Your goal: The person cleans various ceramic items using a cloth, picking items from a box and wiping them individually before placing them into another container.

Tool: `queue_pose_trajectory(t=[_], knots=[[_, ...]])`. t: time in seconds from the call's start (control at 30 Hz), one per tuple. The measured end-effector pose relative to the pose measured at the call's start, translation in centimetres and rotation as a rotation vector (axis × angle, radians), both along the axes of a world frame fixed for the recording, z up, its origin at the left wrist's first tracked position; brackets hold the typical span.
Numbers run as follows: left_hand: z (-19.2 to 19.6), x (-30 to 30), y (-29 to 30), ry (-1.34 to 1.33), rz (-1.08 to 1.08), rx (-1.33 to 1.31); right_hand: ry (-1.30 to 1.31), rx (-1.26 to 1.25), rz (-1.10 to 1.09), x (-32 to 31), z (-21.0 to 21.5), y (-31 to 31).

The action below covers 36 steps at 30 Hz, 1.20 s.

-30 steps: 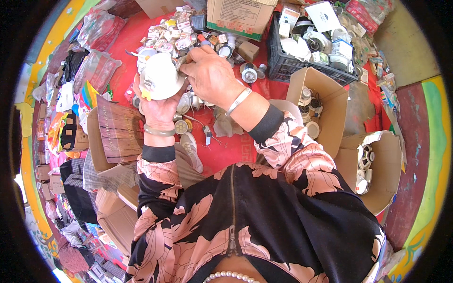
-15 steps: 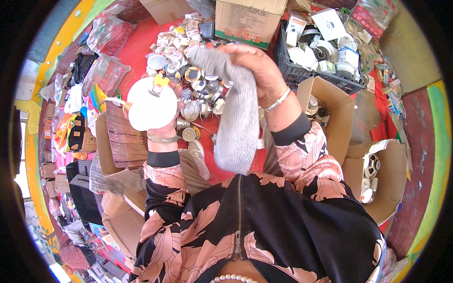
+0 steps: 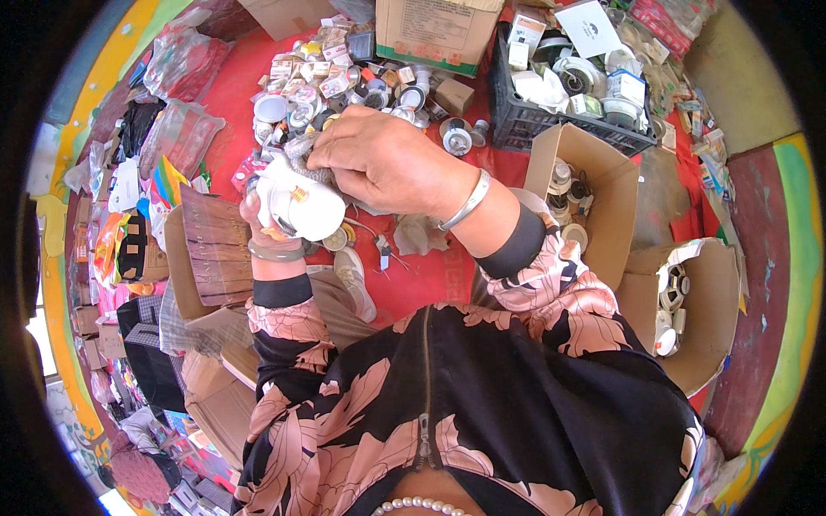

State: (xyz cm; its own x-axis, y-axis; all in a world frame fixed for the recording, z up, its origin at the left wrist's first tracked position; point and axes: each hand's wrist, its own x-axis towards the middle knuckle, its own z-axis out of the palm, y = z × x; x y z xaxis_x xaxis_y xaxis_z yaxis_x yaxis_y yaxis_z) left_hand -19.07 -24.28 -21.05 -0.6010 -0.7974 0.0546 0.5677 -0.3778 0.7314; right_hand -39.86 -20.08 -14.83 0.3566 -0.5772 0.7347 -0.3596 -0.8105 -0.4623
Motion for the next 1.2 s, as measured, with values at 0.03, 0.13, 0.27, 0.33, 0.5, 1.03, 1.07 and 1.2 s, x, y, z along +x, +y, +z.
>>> queue_pose_trajectory(t=[0.03, 0.13, 0.27, 0.33, 0.5, 1.03, 1.07, 1.2], knots=[[-0.7, 0.3, -0.2, -0.009, 0.006, 0.027, 0.020, 0.008, -0.048, 0.2, -0.1, 0.1], [-0.5, -0.5, -0.3, -0.189, -0.099, -0.081, 0.136, 0.096, -0.235, -0.2, -0.5, 0.2], [0.2, -1.2, -0.3, -0.111, -0.194, -0.095, -0.004, 0.107, -0.517, -2.3, -1.7, -1.2], [0.1, -0.9, -0.3, -0.117, -0.199, -0.127, -0.449, 0.592, -0.240, -2.6, -1.0, -0.8], [0.2, -1.9, 0.6, -0.203, -0.115, -0.077, -0.432, 0.810, 0.232, -1.3, -1.6, -0.6], [0.5, -1.2, -0.8, -0.099, 0.212, -0.009, -0.572, 0.287, -0.356, -3.2, 0.2, 0.3], [0.2, -1.3, -0.9, -0.117, 0.223, -0.036, -0.539, 0.084, -0.336, -2.3, 0.5, 0.6], [0.5, -3.2, -0.4, -0.234, 0.320, -0.170, 0.017, -0.312, -0.265, 1.4, -0.6, -0.1]])
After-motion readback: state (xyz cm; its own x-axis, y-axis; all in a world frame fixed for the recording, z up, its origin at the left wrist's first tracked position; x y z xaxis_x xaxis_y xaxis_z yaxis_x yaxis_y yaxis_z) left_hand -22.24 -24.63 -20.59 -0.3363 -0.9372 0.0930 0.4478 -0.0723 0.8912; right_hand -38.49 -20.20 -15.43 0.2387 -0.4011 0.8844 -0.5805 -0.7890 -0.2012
